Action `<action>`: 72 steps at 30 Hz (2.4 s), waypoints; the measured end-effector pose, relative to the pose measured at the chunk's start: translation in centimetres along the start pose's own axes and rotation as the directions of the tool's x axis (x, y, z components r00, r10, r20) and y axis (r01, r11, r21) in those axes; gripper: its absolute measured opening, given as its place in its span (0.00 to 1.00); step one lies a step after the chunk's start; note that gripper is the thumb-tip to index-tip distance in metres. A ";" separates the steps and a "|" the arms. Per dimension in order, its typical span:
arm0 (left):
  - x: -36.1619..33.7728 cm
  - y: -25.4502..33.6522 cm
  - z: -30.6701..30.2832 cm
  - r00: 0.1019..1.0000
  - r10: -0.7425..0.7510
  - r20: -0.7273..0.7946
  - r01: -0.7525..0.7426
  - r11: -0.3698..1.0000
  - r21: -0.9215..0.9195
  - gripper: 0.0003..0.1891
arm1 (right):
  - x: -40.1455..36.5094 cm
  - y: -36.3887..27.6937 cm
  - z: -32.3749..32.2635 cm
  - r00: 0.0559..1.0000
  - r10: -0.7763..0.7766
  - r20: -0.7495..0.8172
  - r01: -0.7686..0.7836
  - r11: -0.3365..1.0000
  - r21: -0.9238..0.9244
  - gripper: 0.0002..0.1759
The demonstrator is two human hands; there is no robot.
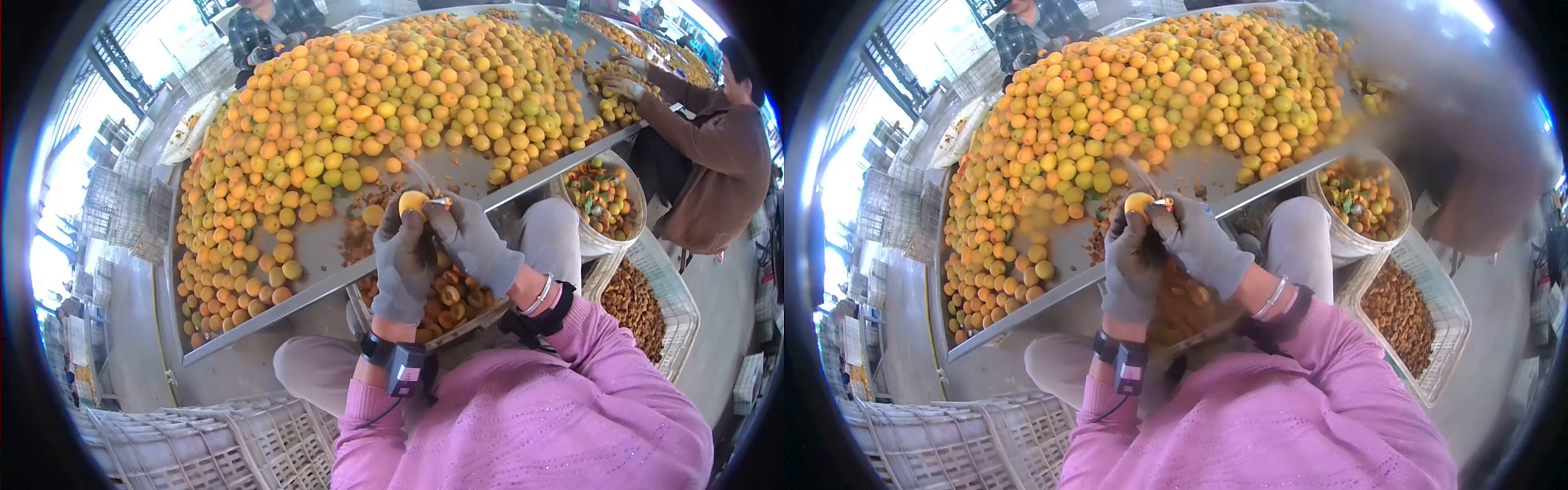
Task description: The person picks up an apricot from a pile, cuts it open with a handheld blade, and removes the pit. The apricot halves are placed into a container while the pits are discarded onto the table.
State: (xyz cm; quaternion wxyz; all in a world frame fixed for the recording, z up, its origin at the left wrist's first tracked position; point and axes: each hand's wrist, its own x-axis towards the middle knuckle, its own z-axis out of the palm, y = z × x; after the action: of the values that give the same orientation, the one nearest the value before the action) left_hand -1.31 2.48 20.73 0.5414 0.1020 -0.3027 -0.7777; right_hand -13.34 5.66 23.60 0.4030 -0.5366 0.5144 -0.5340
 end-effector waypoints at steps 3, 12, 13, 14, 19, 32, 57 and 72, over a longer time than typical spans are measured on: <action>0.2 1.3 -0.9 0.994 -0.003 -0.107 0.004 1.000 0.006 0.17 | 1.5 0.1 0.6 0.998 -0.060 0.036 0.065 0.979 -0.196 0.19; 1.9 6.5 -2.7 0.994 -0.069 -0.080 0.073 0.996 0.055 0.16 | 3.4 -1.2 0.4 0.998 -0.022 0.058 0.055 0.733 -0.678 0.17; 2.0 6.4 -2.9 0.995 -0.069 -0.073 0.073 0.996 0.048 0.16 | 3.3 -1.8 0.4 0.993 0.033 0.111 0.032 0.843 -0.537 0.17; 2.0 6.3 -3.2 0.996 -0.079 -0.045 0.084 0.990 0.113 0.15 | 3.1 -1.1 0.4 0.986 -0.049 0.160 0.117 0.883 -0.454 0.19; 1.9 6.6 -5.5 0.973 -0.226 -0.046 0.229 0.924 0.305 0.17 | 2.6 0.2 -0.4 0.949 0.045 0.313 0.108 0.883 -0.456 0.20; 2.4 5.3 -7.3 0.957 -0.288 0.017 0.124 0.463 0.878 0.23 | 0.1 4.4 -3.5 0.878 0.213 0.428 0.061 0.838 -0.542 0.20; 1.1 6.1 -6.1 0.942 -0.120 0.313 -0.334 -0.394 0.856 0.23 | 1.7 2.3 -0.4 0.834 0.364 0.416 0.047 0.704 -0.709 0.20; 0.0 6.1 -5.9 0.972 -0.066 0.226 -0.234 -0.375 0.897 0.26 | 1.6 4.6 -0.5 0.832 0.332 0.445 0.101 0.698 -0.709 0.22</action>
State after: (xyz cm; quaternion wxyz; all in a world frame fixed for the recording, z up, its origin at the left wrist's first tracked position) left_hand 6.38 -1.05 19.56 0.2463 0.4095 -0.8661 -0.1468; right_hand -14.52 3.50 19.35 0.3286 -0.7418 0.5770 -0.0935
